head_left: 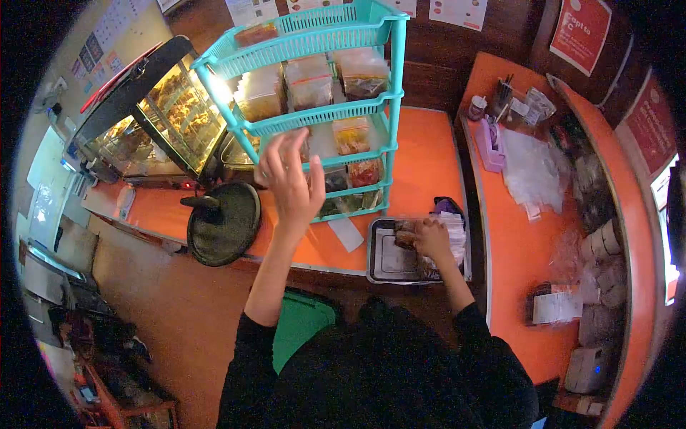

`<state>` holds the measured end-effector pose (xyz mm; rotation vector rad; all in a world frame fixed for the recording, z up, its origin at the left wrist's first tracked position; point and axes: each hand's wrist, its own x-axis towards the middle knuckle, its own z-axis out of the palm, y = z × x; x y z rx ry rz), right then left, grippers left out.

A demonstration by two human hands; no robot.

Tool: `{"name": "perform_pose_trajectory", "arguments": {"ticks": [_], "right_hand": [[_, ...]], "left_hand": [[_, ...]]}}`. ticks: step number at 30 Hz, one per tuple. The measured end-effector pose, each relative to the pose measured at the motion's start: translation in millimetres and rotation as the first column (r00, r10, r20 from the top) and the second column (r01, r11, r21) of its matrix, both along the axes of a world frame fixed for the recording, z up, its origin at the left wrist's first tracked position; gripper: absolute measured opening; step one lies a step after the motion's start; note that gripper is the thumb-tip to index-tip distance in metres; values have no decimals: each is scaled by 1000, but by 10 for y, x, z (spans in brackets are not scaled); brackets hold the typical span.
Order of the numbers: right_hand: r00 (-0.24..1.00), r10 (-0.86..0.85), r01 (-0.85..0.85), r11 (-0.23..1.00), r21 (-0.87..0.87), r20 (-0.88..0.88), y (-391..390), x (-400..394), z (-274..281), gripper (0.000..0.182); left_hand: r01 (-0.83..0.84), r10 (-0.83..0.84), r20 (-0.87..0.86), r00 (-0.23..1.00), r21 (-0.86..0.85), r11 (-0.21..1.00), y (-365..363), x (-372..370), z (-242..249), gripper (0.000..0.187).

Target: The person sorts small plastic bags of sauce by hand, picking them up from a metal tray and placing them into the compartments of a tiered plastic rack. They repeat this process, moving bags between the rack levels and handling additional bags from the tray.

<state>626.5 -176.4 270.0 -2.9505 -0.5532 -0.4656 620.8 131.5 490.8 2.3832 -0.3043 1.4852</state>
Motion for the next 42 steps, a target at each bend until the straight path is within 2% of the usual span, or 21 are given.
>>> {"name": "perform_pose_trajectory", "arguments": {"ticks": [1, 3, 4, 6, 7, 9, 10, 14, 16, 18, 19, 21, 25, 27, 31, 34, 36, 37, 39, 40, 42], "right_hand": [[1000, -5, 5, 1000, 0, 1, -1, -24, -133, 23], [973, 37, -78, 982, 173, 226, 2, -50, -288, 14], [973, 34, -75, 983, 170, 229, -5, -88, -291, 14], [965, 24, -98, 957, 274, 262, -5, -146, -274, 7], [965, 22, -95, 958, 271, 260, -2, -152, -268, 7], [957, 20, -120, 935, 335, 288, 0, -163, -259, 6], [957, 17, -116, 936, 331, 289, -4, -150, -308, 6], [955, -72, -25, 948, 318, 288, 44, -24, -432, 10], [962, -107, 18, 942, 335, 250, 100, 17, -425, 11], [963, -198, 132, 938, 320, 185, 138, 46, -461, 18], [962, -201, 135, 938, 320, 183, 158, 50, -484, 18], [951, -299, 259, 910, 325, 79, 198, 39, -496, 18], [942, -328, 299, 914, 273, 68, 227, -9, -378, 17], [902, -419, 431, 862, 267, -103, 262, -6, -342, 20], [882, -466, 430, 854, 295, 64, 332, 49, -376, 27], [891, -419, 368, 893, 259, 177, 359, -14, -178, 27], [930, -358, 368, 897, 246, -86, 372, -74, -59, 26], [930, -357, 367, 898, 244, -86, 346, -57, -136, 26], [904, -195, 376, 787, 489, -380, 286, 2, -319, 23], [904, -195, 376, 787, 489, -381, 223, -25, -377, 23], [842, 258, 248, 595, 765, -474, 118, -67, -375, 20]], "left_hand": [[36, -37, -36, 999, -20, 999, -91, -80, -162, 36], [147, -150, -98, 984, -42, 988, -291, -226, -484, 30], [221, -225, -125, 966, -47, 974, -388, -277, -646, 27], [295, -325, -325, 888, -141, 945, -532, -347, -1074, 21], [297, -329, -325, 887, -145, 944, -586, -334, -1321, 21], [422, -638, -464, 615, -490, 763, -681, -273, -1824, 20], [425, -642, -461, 612, -493, 759, -726, -255, -2019, 20], [417, -712, -553, 433, -577, 702, -925, -109, -2804, 25], [435, -738, -552, 387, -597, 674, -1032, -64, -2960, 30], [341, -810, -484, 331, -739, 581, -1127, -41, -3025, 47], [342, -811, -485, 328, -739, 580, -1171, -18, -3057, 47], [332, -793, -468, 391, -732, 595, -1237, 31, -3145, 63], [321, -809, -475, 347, -750, 578, -1272, 123, -3245, 66], [284, -820, -353, 452, -814, 507, -1326, 123, -3339, 64], [266, -769, -468, 436, -749, 607, -1373, 136, -3394, 62], [347, -753, -490, 439, -681, 645, -1365, 139, -3211, 59], [375, -670, -565, 482, -559, 740, -1341, 191, -3278, 57], [374, -671, -563, 482, -560, 739, -1330, 195, -3316, 57], [307, -873, -350, 340, -836, 455, -1288, 194, -3233, 56], [307, -873, -351, 339, -836, 455, -1228, 171, -3165, 56], [342, -836, -519, 179, -763, 548, -1074, 99, -2809, 54]]}}
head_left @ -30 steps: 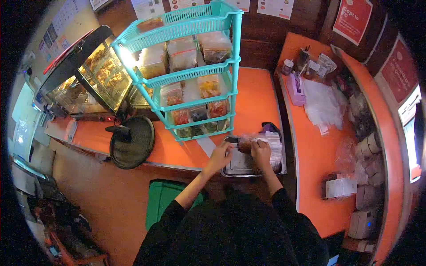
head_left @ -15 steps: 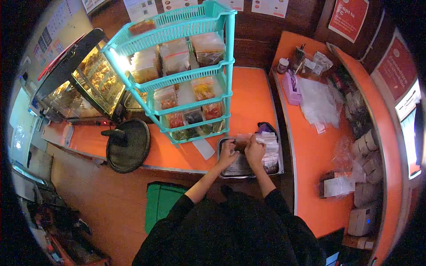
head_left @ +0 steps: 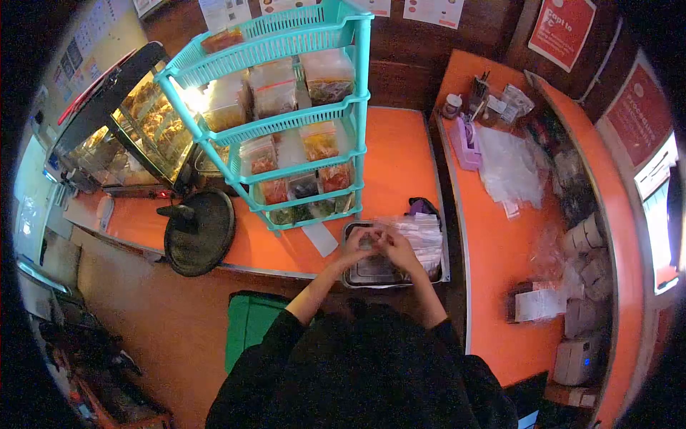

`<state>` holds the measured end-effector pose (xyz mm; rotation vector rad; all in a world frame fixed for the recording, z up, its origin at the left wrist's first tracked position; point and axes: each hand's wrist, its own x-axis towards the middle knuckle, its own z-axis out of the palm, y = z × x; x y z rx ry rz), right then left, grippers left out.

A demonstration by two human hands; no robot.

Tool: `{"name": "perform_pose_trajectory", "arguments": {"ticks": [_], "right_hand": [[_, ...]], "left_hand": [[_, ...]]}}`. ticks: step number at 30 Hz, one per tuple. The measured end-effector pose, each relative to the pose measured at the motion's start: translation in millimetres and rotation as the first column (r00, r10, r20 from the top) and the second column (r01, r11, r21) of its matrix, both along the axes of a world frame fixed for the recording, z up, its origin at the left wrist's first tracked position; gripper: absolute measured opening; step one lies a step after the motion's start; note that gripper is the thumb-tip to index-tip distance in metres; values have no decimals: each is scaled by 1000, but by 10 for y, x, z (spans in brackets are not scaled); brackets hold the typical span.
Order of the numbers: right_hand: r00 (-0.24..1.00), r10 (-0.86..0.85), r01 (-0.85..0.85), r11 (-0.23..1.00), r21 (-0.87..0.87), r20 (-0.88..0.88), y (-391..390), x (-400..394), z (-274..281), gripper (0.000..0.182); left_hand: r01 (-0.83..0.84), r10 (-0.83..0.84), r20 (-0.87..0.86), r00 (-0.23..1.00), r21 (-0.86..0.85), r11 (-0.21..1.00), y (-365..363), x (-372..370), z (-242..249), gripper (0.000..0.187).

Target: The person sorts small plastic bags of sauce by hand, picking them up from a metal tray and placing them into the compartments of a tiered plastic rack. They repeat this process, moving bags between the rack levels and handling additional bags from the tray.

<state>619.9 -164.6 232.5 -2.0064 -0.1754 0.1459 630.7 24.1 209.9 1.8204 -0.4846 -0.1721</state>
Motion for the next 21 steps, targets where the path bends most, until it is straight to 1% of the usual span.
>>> {"name": "perform_pose_trajectory", "arguments": {"ticks": [1, 3, 4, 6, 7, 8, 9, 10, 11, 12, 13, 15, 16, 17, 18, 19, 21], "right_hand": [[1000, 0, 0, 1000, 1, 2, -46, -13, 29, 20], [964, 253, -263, 953, 153, 83, -105, -95, 214, 19], [964, 252, -262, 953, 153, 83, -113, -90, 217, 19], [933, 324, -339, 937, 84, 154, -127, -60, 158, 19], [932, 327, -342, 936, 85, 154, -114, -50, 123, 19], [960, 181, -193, 981, 34, 212, -78, -47, 98, 21], [961, 35, -35, 999, -7, 274, -51, -49, 77, 23], [962, 39, -39, 999, -7, 272, -49, -66, 59, 23], [912, -37, 143, 962, -233, 407, -46, -103, 111, 27], [833, -66, 339, 845, -413, 549, -40, -121, 153, 32], [835, -57, 330, 848, -415, 547, -40, -127, 147, 32], [825, -51, 379, 790, -483, 563, -53, -110, 96, 35], [826, -42, 369, 795, -482, 562, -46, -69, 66, 35], [807, -77, 415, 779, -470, 585, -42, -14, 20, 35], [786, -113, 462, 761, -455, 608, -37, 32, -15, 34], [786, -110, 458, 765, -453, 608, -38, 74, -47, 34], [765, -38, 431, 772, -467, 643, -43, 132, -58, 29]], "left_hand": [[0, 0, 2, 1000, 1, 1000, 57, -10, 18, 54], [160, -161, 123, 979, 19, 987, 121, -84, -104, 40], [161, -162, 124, 979, 18, 987, 108, -144, -184, 40], [130, -154, -80, 985, -246, 960, 87, -270, -297, 38], [127, -150, -80, 985, -246, 961, 77, -302, -349, 38], [71, -89, -65, 994, -238, 969, 54, -354, -315, 38], [16, -28, -50, 998, -232, 973, 45, -391, -275, 39], [11, -24, -53, 998, -232, 973, 48, -407, -234, 39], [-65, -69, -283, 957, -438, 897, 47, -408, -217, 40], [-187, -161, -478, 864, -600, 778, 47, -404, -198, 41], [-196, -154, -480, 864, -601, 775, 55, -404, -180, 41], [-225, -142, -507, 850, -593, 773, 99, -403, -42, 45], [-235, -131, -509, 851, -592, 771, 135, -422, 48, 45], [-234, -169, -501, 849, -642, 730, 167, -472, 222, 46], [-230, -207, -490, 847, -689, 687, 203, -503, 296, 47], [-234, -201, -490, 848, -688, 687, 245, -507, 323, 47], [-270, -251, -521, 816, -727, 631, 336, -515, 334, 50]]}}
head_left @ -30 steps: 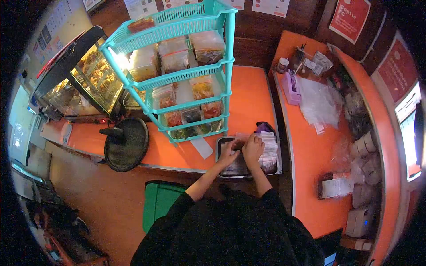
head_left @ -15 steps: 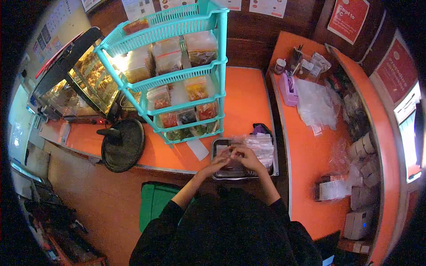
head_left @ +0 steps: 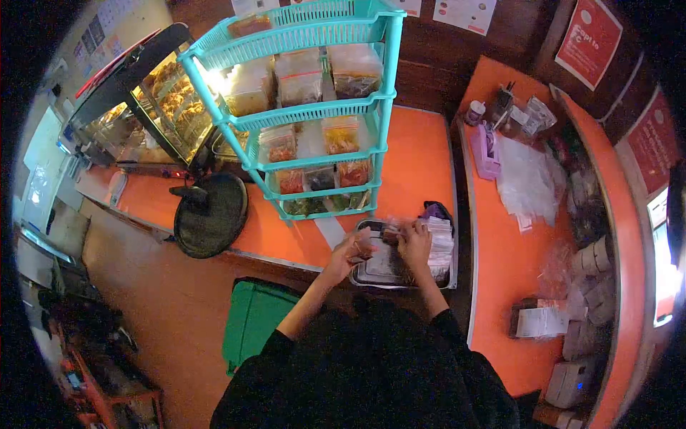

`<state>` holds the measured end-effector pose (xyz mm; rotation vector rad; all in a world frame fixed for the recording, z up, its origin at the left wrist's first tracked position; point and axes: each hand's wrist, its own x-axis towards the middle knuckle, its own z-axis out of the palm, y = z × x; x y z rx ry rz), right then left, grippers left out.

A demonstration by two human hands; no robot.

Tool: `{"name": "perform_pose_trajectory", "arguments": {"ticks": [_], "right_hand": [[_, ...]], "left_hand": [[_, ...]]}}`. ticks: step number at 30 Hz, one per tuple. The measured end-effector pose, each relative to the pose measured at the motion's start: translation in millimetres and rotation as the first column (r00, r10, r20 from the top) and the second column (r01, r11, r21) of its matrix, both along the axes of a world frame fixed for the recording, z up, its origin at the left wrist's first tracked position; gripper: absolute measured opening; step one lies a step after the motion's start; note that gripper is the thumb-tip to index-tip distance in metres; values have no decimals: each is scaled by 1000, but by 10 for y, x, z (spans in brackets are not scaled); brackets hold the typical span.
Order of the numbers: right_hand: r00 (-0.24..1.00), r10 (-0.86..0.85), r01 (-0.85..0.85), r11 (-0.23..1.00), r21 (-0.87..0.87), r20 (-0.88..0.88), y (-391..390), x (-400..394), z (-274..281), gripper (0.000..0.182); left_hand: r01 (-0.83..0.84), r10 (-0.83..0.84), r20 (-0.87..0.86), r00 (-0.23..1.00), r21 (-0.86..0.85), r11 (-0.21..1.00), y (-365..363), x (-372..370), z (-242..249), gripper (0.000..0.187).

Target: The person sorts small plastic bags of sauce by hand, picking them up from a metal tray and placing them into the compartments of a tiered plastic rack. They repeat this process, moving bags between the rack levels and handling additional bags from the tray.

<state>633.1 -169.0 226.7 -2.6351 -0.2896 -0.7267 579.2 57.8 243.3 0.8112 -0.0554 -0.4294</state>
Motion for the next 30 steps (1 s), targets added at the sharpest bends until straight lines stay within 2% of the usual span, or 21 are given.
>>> {"name": "perform_pose_trajectory", "arguments": {"ticks": [4, 6, 10, 12, 16, 18, 22, 24, 25, 27, 28, 30], "right_hand": [[992, 123, -123, 992, 6, -6, -35, -1, 115, 20], [908, 336, -249, 913, 323, -252, -88, -20, 217, 14], [935, 285, -229, 939, 255, -212, -132, 104, 80, 12], [967, 133, -90, 976, 198, -216, -71, 166, -21, 18], [986, 34, -24, 998, 60, -163, 51, 96, -112, 25], [998, -56, 56, 998, 17, -22, 88, 62, -133, 26], [1000, -8, 8, 999, 31, -1, 109, 97, -171, 23], [988, -11, 32, 991, 134, -153, 136, 104, -150, 24], [988, -7, 28, 991, 134, -151, 137, 121, -130, 24], [892, 17, 90, 972, 215, -452, 103, 113, -12, 26], [891, 18, 90, 973, 214, -454, 69, 79, 42, 26], [900, 170, -23, 938, 346, -402, 8, 8, 154, 20]], "left_hand": [[-35, 34, -52, 998, -20, 999, 108, -89, 17, 54], [-42, 37, -78, 996, -57, 998, 142, -175, 132, 56], [-3, -2, -105, 994, -44, 999, 182, -236, 199, 53], [-27, 26, -73, 997, -18, 999, 178, -212, 114, 52], [-63, 68, -130, 989, 39, 997, 144, -276, 66, 53], [-23, 31, -110, 993, 71, 997, 115, -281, 7, 51], [10, 2, -115, 993, 104, 995, 76, -299, -90, 53], [34, -26, -100, 995, 84, 996, 76, -315, -51, 54], [30, -22, -98, 995, 84, 996, 81, -312, -29, 54], [8, 10, -111, 994, 159, 987, 91, -311, 43, 54], [7, 11, -114, 993, 158, 987, 109, -287, -8, 54], [-47, 47, 22, 999, 1, 999, 145, -196, -216, 50]]}}
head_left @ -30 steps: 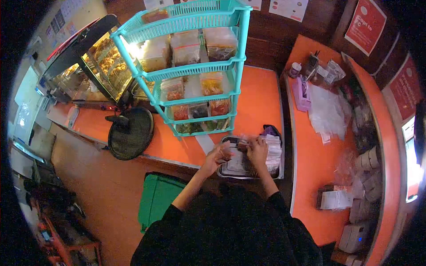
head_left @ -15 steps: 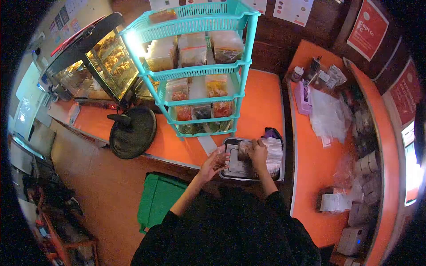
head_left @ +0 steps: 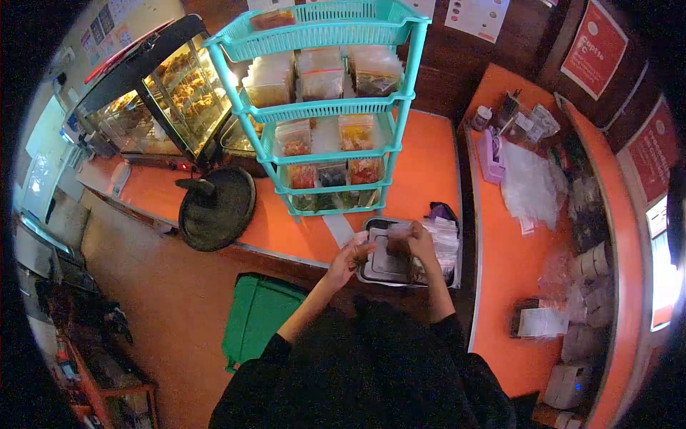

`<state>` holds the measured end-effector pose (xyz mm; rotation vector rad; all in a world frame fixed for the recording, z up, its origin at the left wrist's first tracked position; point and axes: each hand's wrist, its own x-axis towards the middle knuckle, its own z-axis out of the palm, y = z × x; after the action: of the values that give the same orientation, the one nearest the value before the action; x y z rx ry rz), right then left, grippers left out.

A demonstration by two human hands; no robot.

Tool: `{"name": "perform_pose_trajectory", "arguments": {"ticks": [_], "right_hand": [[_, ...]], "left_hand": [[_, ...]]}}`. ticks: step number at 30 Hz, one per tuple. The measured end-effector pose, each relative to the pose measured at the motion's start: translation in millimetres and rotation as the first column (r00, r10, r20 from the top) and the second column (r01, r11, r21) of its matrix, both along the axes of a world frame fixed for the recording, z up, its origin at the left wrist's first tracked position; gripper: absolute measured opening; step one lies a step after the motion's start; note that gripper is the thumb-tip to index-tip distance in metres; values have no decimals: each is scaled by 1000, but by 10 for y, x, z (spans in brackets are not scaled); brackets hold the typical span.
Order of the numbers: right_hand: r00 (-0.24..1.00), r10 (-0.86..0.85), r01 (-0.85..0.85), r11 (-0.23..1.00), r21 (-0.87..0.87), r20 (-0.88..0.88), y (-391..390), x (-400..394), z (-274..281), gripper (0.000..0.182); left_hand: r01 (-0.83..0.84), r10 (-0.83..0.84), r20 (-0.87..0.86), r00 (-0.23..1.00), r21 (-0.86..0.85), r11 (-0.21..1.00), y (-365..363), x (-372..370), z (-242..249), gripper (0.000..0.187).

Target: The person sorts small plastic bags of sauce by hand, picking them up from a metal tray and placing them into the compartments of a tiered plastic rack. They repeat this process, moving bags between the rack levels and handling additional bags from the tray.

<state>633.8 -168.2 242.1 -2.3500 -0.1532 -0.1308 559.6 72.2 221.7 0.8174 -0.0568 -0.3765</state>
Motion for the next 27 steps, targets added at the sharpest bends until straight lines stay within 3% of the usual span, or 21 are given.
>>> {"name": "perform_pose_trajectory", "arguments": {"ticks": [1, 2, 3, 4, 6, 10, 12, 13, 15, 16, 17, 18, 19, 21, 24, 25, 27], "right_hand": [[1000, 0, 0, 1000, 0, 1, 9, -38, 37, 20], [993, 69, -36, 950, 309, -98, 9, -86, 34, 15], [972, 164, -33, 807, 590, -169, 16, -119, 31, 11], [972, 163, -33, 807, 590, -169, 42, -130, 23, 11], [972, 230, -225, 830, 511, 53, 117, -165, -26, 11], [986, 72, -14, 936, 353, -153, 256, -83, -217, 19], [1000, -12, 10, 992, 123, 18, 254, 94, -732, 17], [1000, -11, 8, 992, 123, 21, 275, 98, -699, 17], [968, -35, 32, 999, 15, 249, 359, 27, -508, 7], [968, -33, 30, 999, 16, 247, 368, -15, -386, 7], [997, 22, -43, 955, 293, 74, 384, -87, -178, 7], [989, 125, -61, 830, 554, -77, 409, -135, -24, 7], [989, 129, -64, 829, 556, -79, 448, -157, 50, 7], [968, 212, -247, 899, 361, 133, 557, -210, 193, 6], [985, 174, -145, 851, 504, -11, 892, -467, 465, 8], [978, 56, -141, 889, 436, 202, 982, -475, 424, 11], [976, 29, -119, 898, 424, 214, 1023, -494, 492, 12]], "left_hand": [[0, 0, 1, 1000, 0, 1000, 20, 24, -65, 50], [-12, 12, -3, 1000, 6, 1000, 33, 37, -55, 51], [-23, 24, -7, 1000, 13, 1000, 44, 47, -45, 52], [-23, 23, -7, 1000, 13, 1000, 45, 47, -38, 52], [-44, 49, -147, 988, 40, 998, 1, 3, 98, 53], [-6, 11, -178, 984, 29, 1000, -128, 58, -40, 52], [-45, 67, -112, 992, 184, 982, -187, 42, 173, 50], [-47, 68, -108, 992, 184, 982, -188, 57, 153, 50], [-136, 163, -120, 979, 205, 969, -183, 38, 57, 50], [-138, 165, -121, 979, 207, 969, -153, 21, 21, 50], [-122, 143, -125, 982, 158, 980, -104, -18, -1, 49], [-108, 122, -126, 984, 109, 988, -67, -40, -14, 49], [-112, 126, -127, 984, 110, 988, -46, -53, 27, 49], [-36, 24, -178, 984, -63, 997, -21, -78, 137, 48], [-55, 44, -87, 995, -119, 991, -135, -42, -18, 50], [-52, 42, -84, 996, -119, 991, -151, -29, -39, 50], [13, 13, 107, 994, -242, 970, -186, -29, 100, 51]]}}
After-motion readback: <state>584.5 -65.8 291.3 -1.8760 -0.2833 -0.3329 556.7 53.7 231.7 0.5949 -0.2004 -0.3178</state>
